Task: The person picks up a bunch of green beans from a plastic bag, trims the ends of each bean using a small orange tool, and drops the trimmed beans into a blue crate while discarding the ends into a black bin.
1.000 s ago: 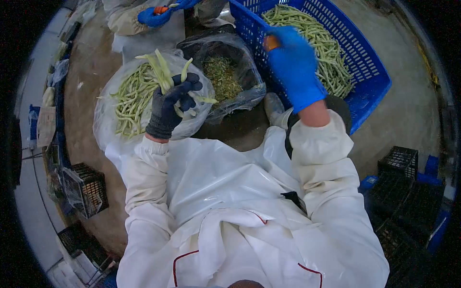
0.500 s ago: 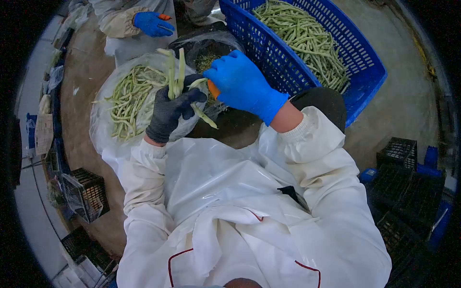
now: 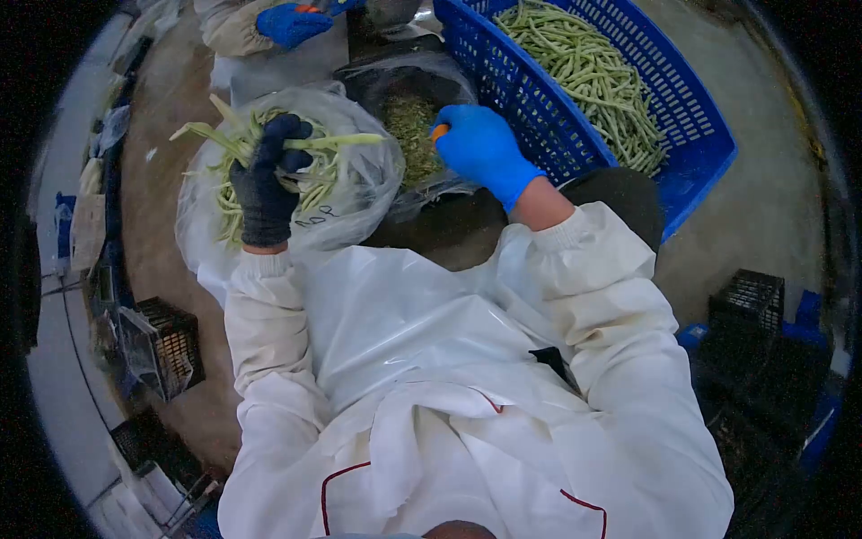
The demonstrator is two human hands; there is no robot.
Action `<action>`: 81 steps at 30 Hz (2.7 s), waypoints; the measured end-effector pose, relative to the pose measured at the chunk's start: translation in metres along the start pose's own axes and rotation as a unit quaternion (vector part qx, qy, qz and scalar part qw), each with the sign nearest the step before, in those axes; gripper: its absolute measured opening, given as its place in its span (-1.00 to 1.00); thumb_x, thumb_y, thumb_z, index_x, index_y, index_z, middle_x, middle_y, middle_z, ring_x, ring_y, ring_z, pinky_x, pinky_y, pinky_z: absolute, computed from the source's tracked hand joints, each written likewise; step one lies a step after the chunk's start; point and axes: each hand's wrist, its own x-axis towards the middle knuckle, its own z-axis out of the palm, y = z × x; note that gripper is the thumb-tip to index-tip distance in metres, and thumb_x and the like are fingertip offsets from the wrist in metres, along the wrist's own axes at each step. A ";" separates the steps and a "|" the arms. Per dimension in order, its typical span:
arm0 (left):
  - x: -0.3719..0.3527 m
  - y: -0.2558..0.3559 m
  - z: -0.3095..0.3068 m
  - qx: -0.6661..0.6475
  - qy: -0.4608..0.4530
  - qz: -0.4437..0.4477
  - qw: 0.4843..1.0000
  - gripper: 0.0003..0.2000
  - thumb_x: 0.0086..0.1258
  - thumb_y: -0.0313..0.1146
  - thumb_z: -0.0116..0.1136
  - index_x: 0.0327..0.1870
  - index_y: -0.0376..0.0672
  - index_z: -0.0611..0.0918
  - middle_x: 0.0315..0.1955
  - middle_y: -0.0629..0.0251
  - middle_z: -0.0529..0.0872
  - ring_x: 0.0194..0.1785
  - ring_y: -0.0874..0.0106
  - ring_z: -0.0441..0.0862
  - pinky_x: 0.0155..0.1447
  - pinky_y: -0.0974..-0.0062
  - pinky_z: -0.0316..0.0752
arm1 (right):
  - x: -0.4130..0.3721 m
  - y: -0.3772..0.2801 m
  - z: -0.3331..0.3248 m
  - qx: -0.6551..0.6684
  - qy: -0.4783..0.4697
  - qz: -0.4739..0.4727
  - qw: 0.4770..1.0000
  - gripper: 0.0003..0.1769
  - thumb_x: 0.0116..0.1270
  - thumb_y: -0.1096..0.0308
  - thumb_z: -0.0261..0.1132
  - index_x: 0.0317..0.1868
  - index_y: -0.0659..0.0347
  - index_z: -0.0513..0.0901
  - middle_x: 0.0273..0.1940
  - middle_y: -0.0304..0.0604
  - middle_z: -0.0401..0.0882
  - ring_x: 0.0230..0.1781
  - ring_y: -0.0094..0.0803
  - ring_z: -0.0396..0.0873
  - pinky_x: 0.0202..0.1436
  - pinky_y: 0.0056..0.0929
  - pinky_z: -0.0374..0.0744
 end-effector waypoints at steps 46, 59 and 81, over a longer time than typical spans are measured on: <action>-0.005 -0.036 0.003 0.039 -0.013 -0.042 0.998 -0.84 0.30 -0.47 0.24 -0.14 -0.30 0.63 -0.43 0.25 0.67 -0.55 0.55 0.51 -0.52 0.61 0.41 | 0.007 -0.023 0.011 0.042 0.070 -0.247 0.966 -0.66 0.09 0.47 0.32 -0.06 0.09 0.68 -0.13 -0.03 0.65 -0.13 -0.04 0.61 -0.06 -0.23 0.59; 0.003 -0.028 -0.014 -0.085 0.017 -0.140 0.986 -0.76 0.45 -0.39 0.09 0.04 -0.29 0.61 -0.22 0.21 0.68 -0.37 0.58 0.56 -0.32 0.58 0.54 | -0.002 -0.017 0.002 -0.003 0.015 -0.282 0.959 -0.79 0.26 0.46 0.26 -0.09 0.22 0.66 -0.32 -0.05 0.57 -0.30 -0.08 0.55 -0.21 -0.25 0.53; -0.032 -0.012 0.019 0.043 -0.282 -0.169 0.943 -0.59 0.25 -0.40 0.20 0.10 -0.41 0.55 -0.43 0.30 0.64 -0.47 0.58 0.52 -0.40 0.71 0.39 | 0.028 0.000 -0.036 -0.064 0.384 -0.185 0.902 -0.66 0.01 0.45 0.30 -0.12 0.20 0.67 -0.29 -0.01 0.65 -0.25 -0.02 0.60 -0.14 -0.23 0.55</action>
